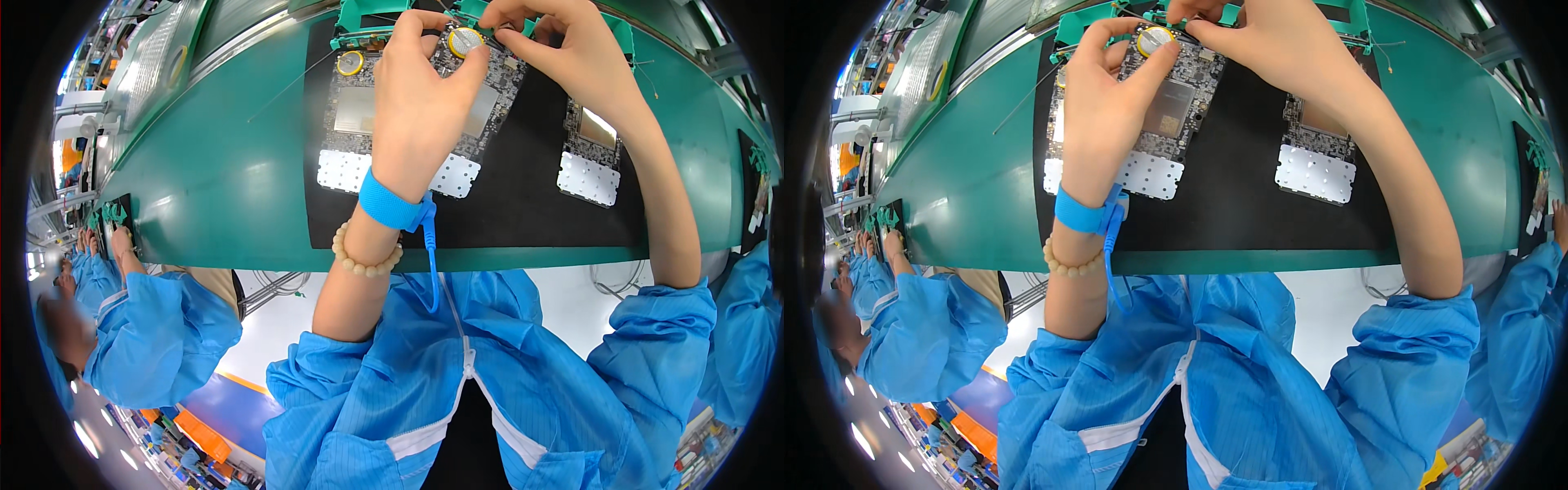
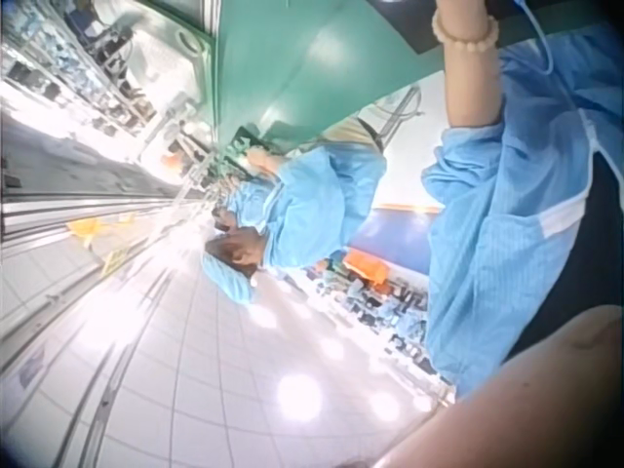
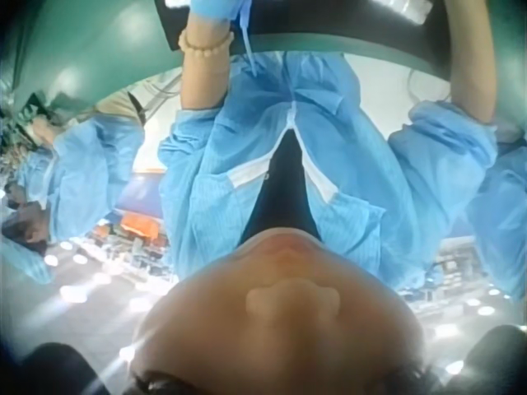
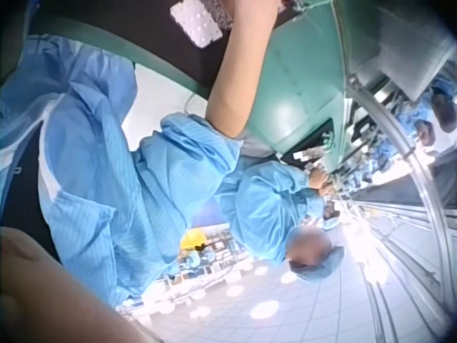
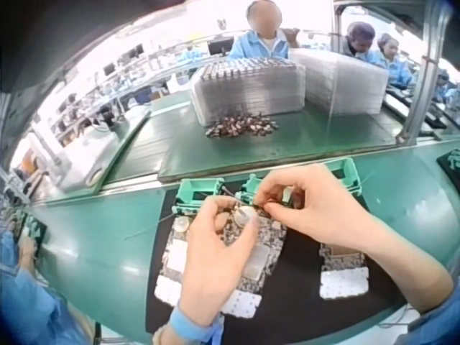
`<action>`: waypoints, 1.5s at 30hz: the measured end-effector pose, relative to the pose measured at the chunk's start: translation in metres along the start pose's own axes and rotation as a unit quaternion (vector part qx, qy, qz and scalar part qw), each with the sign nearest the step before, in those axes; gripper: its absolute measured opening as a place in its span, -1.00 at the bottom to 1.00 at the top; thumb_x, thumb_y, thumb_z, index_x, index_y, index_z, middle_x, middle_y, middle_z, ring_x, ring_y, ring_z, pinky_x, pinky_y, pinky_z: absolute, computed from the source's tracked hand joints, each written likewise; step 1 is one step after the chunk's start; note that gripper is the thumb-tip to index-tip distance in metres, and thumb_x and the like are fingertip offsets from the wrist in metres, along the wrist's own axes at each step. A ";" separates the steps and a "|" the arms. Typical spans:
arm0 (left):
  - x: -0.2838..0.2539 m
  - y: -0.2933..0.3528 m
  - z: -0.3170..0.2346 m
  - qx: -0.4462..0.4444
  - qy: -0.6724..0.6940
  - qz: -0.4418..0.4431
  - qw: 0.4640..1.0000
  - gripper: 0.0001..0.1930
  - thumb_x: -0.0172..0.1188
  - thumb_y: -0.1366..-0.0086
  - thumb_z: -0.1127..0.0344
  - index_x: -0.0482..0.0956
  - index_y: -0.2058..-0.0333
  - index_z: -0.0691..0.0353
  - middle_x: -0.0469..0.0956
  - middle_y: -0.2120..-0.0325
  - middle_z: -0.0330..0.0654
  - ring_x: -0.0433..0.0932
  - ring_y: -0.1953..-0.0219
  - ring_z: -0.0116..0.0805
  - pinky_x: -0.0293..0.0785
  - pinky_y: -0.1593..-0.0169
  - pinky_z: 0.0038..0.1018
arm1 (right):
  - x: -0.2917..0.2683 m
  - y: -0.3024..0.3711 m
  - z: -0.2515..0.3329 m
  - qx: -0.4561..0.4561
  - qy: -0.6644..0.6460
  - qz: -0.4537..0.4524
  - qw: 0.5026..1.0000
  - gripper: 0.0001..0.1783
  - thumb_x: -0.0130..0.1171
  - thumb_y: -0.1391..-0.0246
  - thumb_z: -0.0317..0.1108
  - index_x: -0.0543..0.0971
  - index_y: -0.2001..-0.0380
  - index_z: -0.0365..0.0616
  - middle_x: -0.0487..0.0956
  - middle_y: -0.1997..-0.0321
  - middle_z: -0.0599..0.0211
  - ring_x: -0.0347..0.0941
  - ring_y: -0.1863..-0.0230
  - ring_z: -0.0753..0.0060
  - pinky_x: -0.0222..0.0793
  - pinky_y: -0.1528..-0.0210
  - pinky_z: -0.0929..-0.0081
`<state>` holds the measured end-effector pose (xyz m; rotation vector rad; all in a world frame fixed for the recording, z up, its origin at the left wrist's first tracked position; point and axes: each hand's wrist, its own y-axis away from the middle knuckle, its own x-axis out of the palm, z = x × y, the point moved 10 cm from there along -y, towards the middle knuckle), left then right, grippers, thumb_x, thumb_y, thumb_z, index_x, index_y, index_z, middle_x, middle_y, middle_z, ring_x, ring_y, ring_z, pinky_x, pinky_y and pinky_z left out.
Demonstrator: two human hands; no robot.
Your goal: Assembling internal components, including batteries and circuit boards, into small electronic devices at a factory workstation.
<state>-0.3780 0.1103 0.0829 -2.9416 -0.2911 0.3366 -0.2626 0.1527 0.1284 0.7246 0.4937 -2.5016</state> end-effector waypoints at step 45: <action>0.037 0.050 -0.082 0.204 -0.369 -0.103 0.901 -0.59 0.28 0.02 0.38 0.35 0.20 0.34 0.35 0.30 -0.02 0.38 0.24 -0.08 0.36 0.19 -0.28 | -0.096 -0.174 -0.141 -0.038 0.364 -0.145 0.919 -0.76 0.28 0.19 -0.38 0.59 0.35 -0.14 0.58 0.42 0.17 0.54 0.32 0.16 0.44 0.20 0.32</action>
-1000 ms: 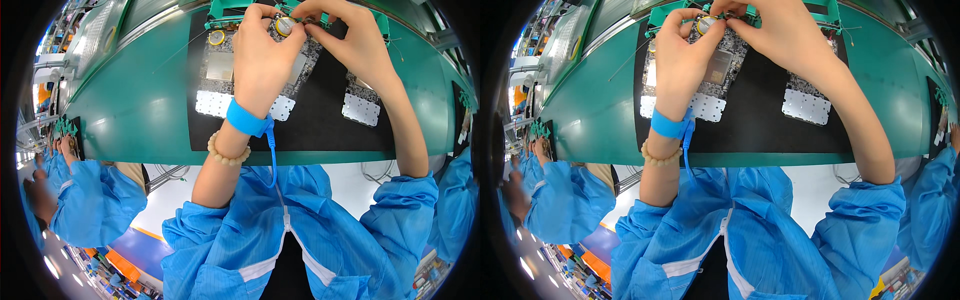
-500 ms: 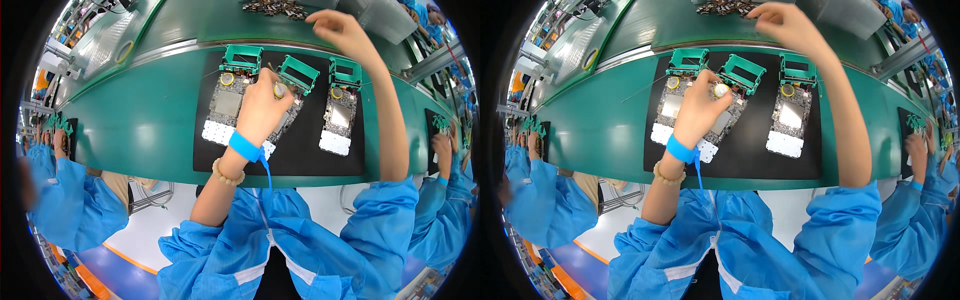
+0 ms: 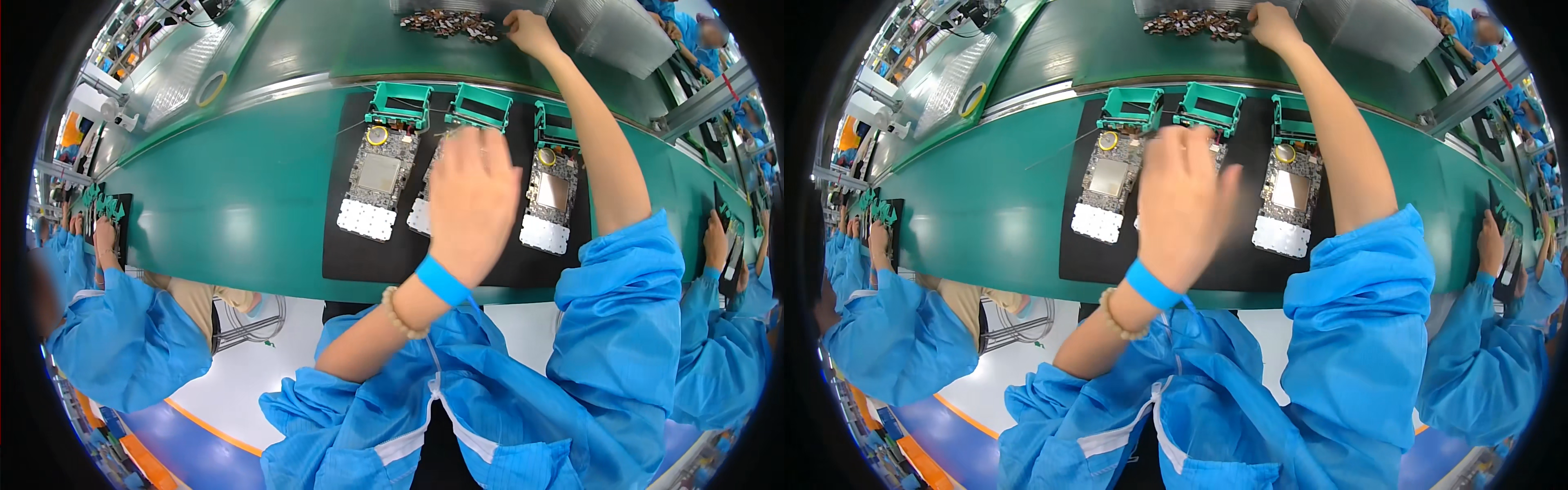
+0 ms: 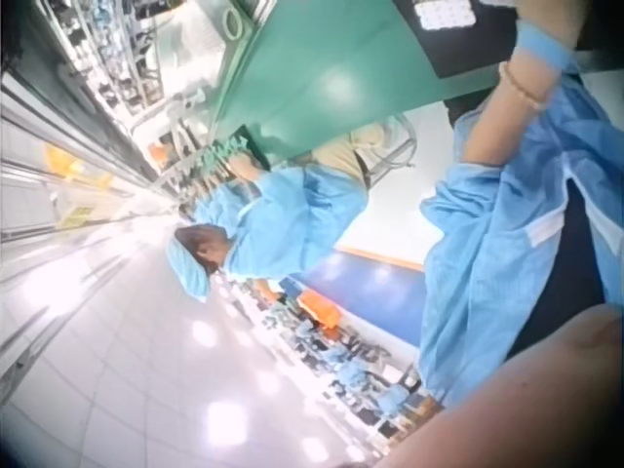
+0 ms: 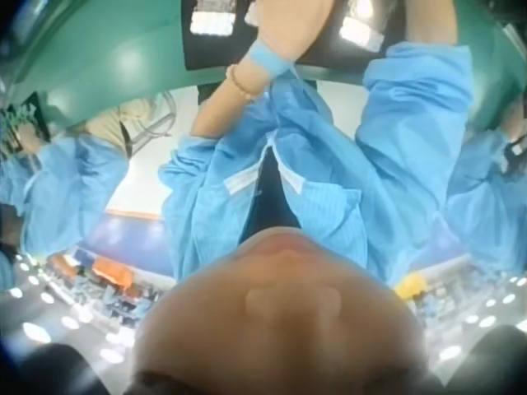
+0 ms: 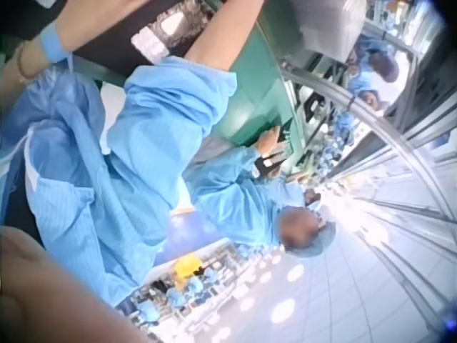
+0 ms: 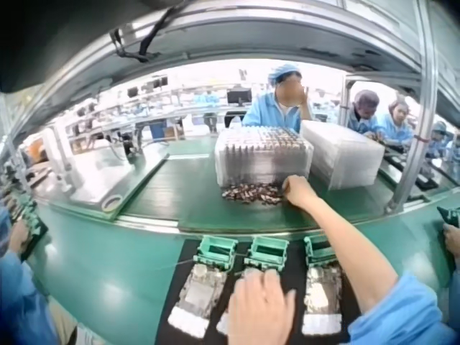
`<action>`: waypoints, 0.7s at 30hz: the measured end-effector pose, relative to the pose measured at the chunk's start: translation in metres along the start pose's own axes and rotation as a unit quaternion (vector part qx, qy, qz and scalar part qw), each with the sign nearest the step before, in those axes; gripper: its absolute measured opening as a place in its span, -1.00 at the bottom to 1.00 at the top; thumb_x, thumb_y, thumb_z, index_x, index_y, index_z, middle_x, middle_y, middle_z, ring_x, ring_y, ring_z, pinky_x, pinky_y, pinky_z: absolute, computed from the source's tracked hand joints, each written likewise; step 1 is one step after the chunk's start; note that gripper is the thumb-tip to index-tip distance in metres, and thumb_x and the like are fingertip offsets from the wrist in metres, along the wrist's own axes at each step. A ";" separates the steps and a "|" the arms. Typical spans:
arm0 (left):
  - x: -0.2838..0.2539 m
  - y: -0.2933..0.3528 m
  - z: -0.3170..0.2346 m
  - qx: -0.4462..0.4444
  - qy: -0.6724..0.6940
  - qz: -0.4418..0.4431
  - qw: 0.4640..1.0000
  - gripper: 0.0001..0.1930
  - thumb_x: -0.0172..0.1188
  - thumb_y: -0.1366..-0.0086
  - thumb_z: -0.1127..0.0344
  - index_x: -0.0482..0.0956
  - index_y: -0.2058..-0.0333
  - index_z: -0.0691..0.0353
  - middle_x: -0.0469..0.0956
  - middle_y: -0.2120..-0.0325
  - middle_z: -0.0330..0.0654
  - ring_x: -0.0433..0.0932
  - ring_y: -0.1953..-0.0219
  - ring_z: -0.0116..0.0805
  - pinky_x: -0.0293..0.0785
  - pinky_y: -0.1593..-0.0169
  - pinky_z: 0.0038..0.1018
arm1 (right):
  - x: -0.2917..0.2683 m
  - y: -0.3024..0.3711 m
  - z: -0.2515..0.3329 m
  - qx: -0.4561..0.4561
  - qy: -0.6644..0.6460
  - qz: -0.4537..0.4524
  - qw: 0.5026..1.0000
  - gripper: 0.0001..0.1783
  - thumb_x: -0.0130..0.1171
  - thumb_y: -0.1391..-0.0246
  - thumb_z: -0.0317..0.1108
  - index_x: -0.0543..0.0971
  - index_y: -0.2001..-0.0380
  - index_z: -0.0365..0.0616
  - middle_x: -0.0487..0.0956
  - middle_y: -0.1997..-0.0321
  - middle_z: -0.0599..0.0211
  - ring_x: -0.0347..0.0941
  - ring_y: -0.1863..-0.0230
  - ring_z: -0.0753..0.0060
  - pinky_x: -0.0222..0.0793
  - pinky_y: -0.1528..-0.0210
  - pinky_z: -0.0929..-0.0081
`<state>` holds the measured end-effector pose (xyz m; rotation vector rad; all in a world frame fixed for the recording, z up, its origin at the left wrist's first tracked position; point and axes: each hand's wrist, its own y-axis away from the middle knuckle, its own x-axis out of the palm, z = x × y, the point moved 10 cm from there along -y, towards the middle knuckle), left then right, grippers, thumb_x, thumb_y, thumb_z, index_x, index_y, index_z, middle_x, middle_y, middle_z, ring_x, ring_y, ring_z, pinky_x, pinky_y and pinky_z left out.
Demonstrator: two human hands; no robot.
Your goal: Assembling internal components, including batteries and circuit boards, into small electronic devices at a factory workstation.
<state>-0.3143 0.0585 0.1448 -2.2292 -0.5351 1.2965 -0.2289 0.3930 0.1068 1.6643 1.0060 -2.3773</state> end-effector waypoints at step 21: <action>0.111 -0.028 0.031 -0.167 0.318 0.187 0.915 -0.50 0.23 -0.01 0.16 0.36 0.19 0.45 0.50 0.38 0.10 0.49 0.32 -0.13 0.41 0.23 -0.37 | -0.110 0.170 0.080 -0.019 -0.359 0.071 0.931 -0.82 0.18 0.04 -0.45 0.57 0.30 -0.25 0.57 0.34 0.35 0.48 0.29 0.52 0.39 0.17 0.55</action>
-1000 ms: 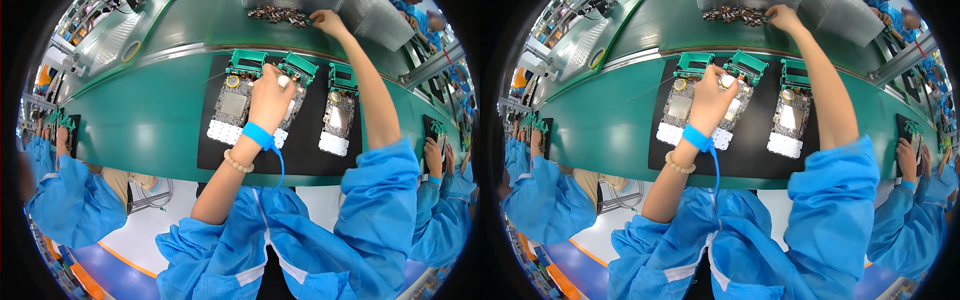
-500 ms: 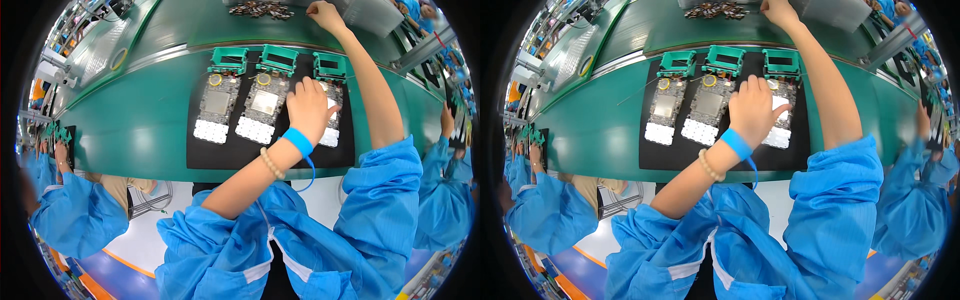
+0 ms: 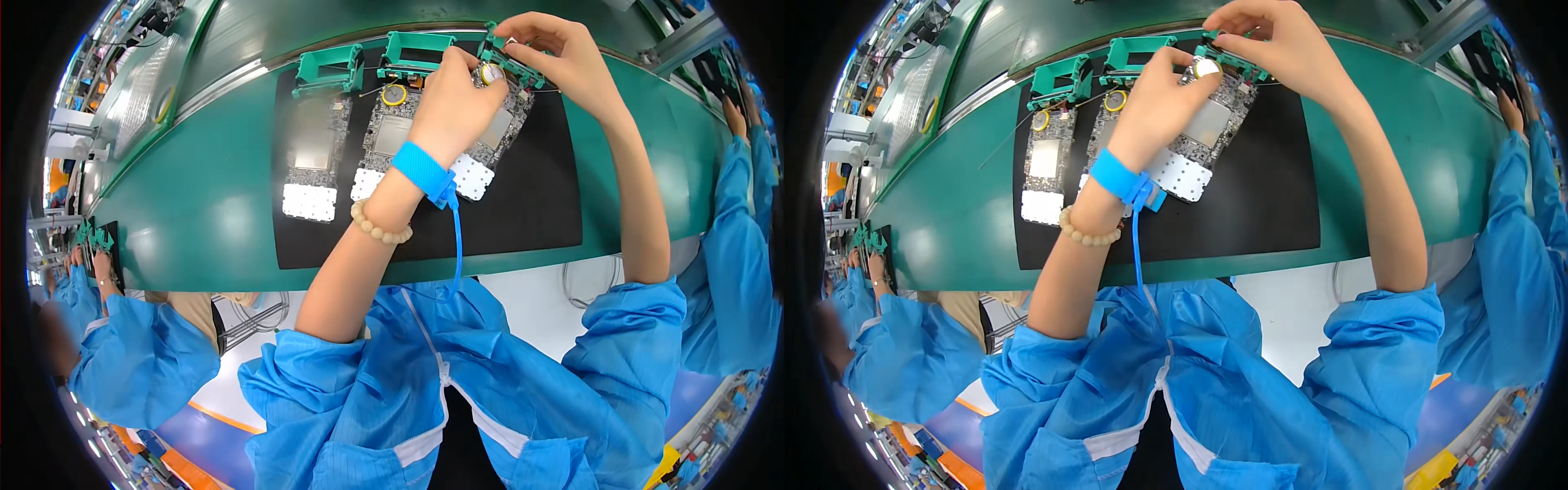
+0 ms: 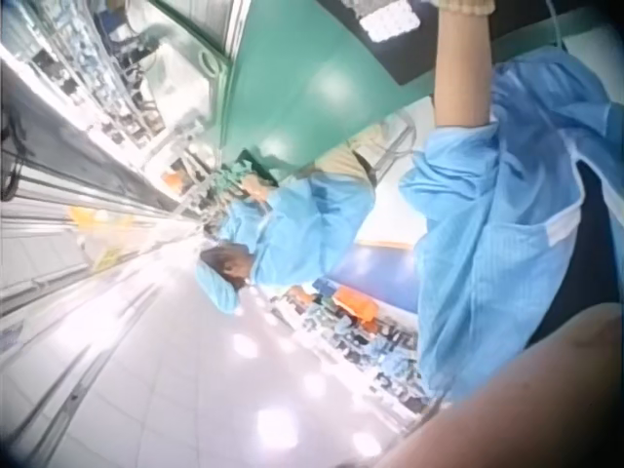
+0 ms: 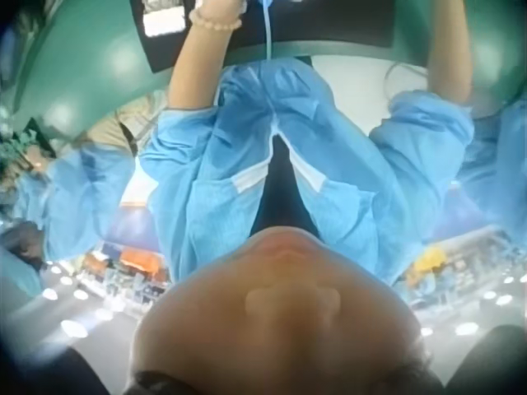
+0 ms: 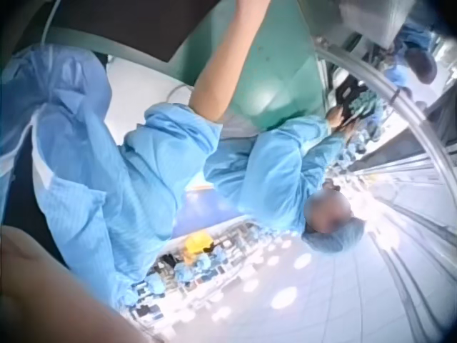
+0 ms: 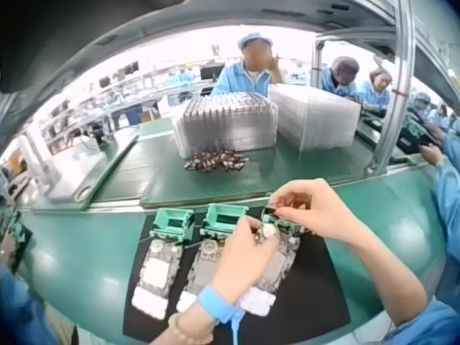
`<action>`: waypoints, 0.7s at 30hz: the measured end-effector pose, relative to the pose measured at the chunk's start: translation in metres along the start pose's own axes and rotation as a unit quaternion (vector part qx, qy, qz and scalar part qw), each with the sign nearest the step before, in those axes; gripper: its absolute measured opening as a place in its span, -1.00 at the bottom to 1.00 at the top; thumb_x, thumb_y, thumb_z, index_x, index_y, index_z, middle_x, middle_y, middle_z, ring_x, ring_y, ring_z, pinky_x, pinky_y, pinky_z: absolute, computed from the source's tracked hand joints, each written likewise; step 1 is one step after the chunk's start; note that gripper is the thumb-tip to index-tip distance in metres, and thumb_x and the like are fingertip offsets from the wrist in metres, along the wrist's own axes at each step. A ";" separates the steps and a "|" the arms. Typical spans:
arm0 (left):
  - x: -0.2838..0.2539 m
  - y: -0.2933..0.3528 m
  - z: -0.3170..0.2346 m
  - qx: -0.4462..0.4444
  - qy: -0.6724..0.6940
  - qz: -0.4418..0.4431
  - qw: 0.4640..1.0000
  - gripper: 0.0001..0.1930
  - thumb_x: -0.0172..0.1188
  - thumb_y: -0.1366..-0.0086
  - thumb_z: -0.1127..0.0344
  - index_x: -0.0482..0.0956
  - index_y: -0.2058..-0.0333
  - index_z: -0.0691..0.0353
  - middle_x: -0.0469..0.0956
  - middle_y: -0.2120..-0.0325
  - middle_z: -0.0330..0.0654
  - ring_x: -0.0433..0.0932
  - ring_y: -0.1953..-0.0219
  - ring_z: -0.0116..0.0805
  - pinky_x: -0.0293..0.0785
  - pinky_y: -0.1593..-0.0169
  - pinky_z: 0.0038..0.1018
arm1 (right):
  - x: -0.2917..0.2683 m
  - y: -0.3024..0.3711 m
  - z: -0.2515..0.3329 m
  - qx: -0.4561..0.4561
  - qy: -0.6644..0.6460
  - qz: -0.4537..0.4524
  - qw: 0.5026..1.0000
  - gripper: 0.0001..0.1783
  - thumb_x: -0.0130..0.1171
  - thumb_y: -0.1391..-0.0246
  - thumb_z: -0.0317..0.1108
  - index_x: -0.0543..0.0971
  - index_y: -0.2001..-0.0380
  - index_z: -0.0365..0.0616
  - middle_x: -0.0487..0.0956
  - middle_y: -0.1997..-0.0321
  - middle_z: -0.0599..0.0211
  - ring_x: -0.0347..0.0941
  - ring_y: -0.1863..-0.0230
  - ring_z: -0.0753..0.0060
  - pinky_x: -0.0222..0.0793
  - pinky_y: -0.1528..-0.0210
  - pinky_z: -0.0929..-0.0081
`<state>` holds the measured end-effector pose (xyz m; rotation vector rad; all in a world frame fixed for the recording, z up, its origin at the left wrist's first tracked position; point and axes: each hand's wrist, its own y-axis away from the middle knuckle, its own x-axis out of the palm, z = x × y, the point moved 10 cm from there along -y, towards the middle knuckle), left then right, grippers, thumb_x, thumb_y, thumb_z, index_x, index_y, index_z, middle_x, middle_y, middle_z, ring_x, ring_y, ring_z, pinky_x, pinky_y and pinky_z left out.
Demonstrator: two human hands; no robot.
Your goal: Assembling internal components, including batteries and circuit boards, into small electronic devices at a factory workstation.
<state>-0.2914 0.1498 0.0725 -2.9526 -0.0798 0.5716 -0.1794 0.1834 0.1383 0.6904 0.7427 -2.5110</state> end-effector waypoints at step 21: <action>-0.012 0.013 -0.009 -0.012 0.160 -0.057 0.985 -0.63 0.26 -0.05 0.28 0.31 0.31 0.39 0.42 0.59 -0.15 0.35 0.57 -0.42 0.30 0.48 -0.44 | -0.017 0.027 0.035 0.038 0.024 -0.132 0.990 -0.89 0.21 0.16 -0.56 0.60 0.45 -0.30 0.58 0.44 0.28 0.45 0.38 0.52 0.31 0.33 0.61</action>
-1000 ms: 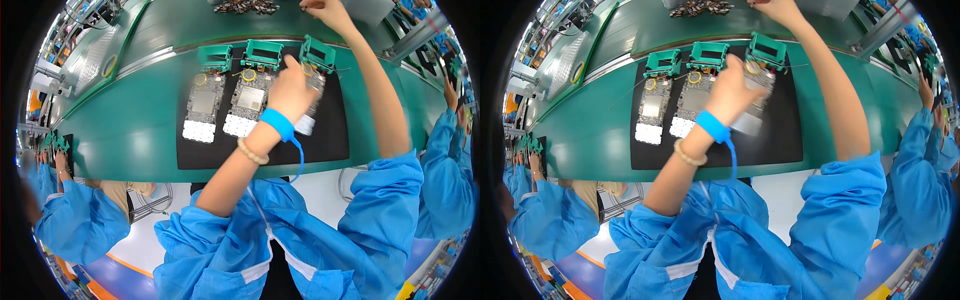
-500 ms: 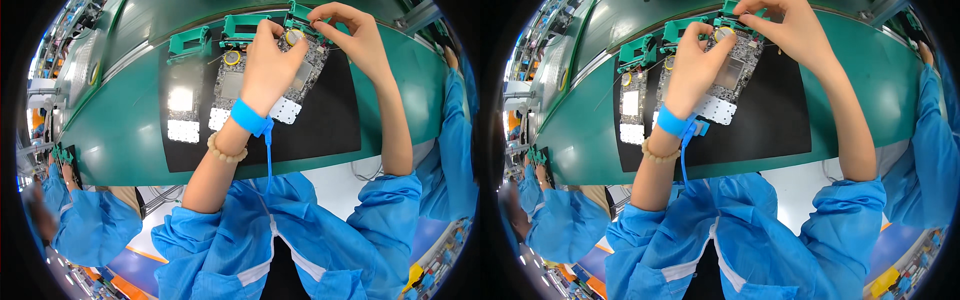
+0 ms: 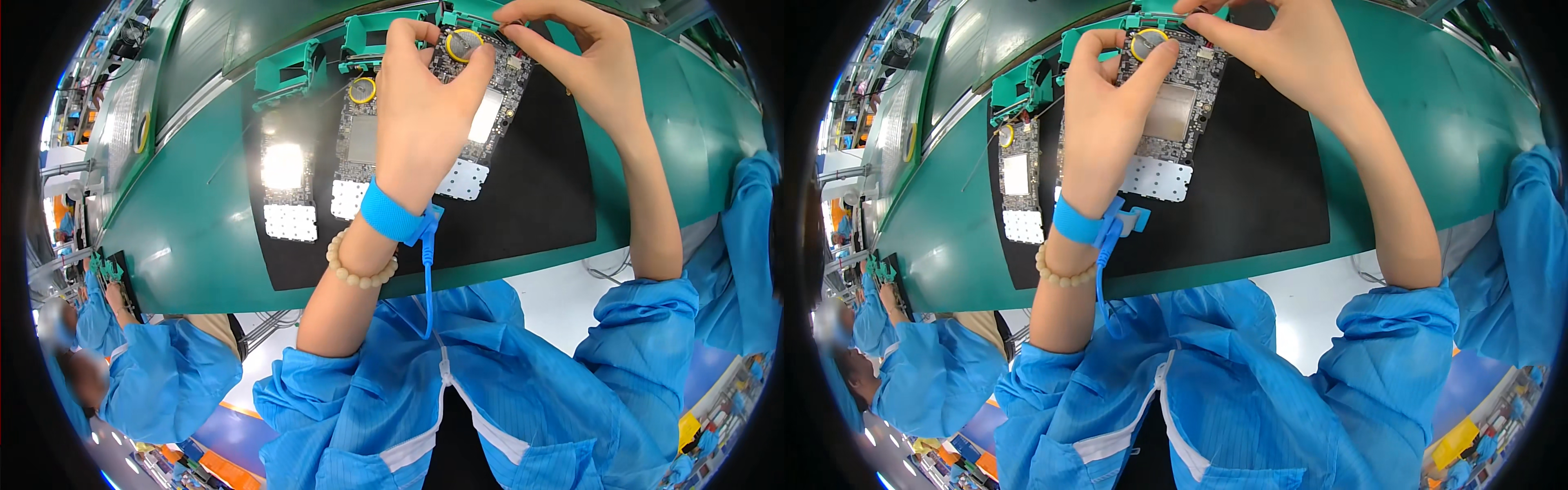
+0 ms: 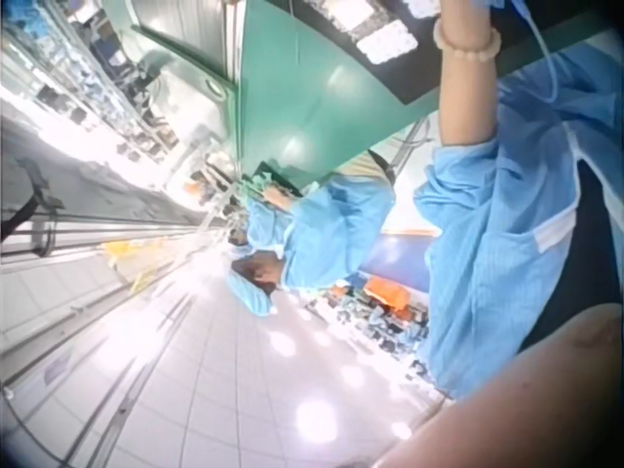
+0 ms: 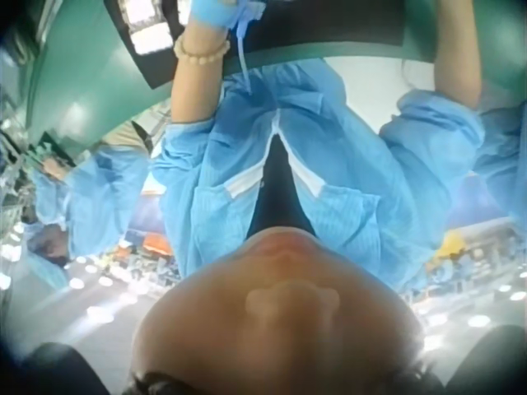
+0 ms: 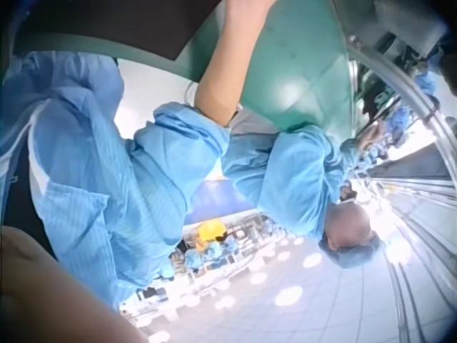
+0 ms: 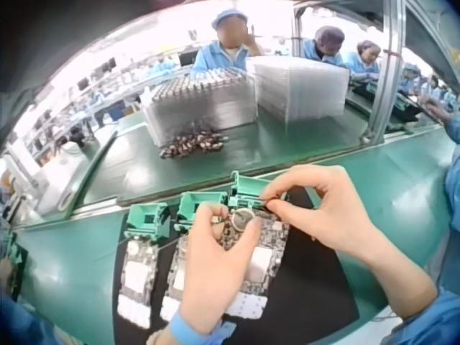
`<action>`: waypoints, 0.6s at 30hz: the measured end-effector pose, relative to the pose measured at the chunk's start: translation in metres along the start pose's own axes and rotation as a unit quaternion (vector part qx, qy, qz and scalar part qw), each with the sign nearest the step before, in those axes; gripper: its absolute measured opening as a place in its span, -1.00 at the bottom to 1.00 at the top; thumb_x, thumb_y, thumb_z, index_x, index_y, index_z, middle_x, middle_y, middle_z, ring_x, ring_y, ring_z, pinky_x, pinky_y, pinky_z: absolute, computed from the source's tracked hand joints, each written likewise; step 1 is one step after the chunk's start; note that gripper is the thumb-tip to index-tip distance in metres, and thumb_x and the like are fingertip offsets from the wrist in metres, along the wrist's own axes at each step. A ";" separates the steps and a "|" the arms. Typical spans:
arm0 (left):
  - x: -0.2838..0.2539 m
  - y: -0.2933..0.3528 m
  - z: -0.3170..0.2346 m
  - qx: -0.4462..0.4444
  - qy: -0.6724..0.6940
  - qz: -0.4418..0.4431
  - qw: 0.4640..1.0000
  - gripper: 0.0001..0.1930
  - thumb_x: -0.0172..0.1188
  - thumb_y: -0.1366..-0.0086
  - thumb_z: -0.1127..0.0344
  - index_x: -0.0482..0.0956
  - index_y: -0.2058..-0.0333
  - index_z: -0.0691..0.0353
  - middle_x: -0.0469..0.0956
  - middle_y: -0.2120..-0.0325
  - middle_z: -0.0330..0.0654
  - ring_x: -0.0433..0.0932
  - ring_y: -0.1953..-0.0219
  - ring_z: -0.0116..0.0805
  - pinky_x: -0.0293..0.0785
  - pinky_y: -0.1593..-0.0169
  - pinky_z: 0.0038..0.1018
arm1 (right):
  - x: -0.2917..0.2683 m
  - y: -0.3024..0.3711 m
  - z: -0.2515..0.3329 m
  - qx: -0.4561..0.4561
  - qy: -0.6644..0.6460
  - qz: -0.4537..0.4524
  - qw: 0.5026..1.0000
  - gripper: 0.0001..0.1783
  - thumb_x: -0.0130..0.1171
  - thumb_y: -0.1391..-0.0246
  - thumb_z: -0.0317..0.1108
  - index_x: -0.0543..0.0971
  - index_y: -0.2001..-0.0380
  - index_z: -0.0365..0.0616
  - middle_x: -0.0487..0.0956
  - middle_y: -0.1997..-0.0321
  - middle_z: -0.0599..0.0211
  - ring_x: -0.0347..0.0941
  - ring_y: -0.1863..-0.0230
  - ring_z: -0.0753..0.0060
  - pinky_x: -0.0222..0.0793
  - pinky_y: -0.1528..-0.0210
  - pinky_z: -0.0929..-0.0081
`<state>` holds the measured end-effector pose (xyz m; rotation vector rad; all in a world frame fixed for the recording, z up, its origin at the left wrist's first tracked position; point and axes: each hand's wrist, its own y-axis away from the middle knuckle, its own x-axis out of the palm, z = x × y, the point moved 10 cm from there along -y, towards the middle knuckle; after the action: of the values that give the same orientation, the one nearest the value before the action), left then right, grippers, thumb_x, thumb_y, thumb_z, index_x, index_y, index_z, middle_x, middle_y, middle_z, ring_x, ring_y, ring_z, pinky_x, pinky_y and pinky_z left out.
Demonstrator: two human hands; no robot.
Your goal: Assembling internal components, including batteries and circuit boards, into small electronic devices at a factory workstation.
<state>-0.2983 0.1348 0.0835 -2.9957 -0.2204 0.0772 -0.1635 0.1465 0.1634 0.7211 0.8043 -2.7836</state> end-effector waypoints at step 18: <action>0.000 0.000 -0.005 0.054 -0.018 -0.002 0.998 -0.68 0.23 -0.07 0.34 0.42 0.29 0.48 0.55 0.55 -0.06 0.50 0.53 -0.38 0.38 0.42 -0.44 | 0.008 0.005 -0.026 0.103 -0.053 0.012 0.993 -0.89 0.18 0.07 -0.55 0.59 0.40 -0.34 0.57 0.43 0.34 0.42 0.42 0.67 0.31 0.42 0.73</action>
<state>-0.2982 0.1340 0.0883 -2.8878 -0.2192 0.1373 -0.1590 0.1564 0.1379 0.6037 0.4902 -2.8824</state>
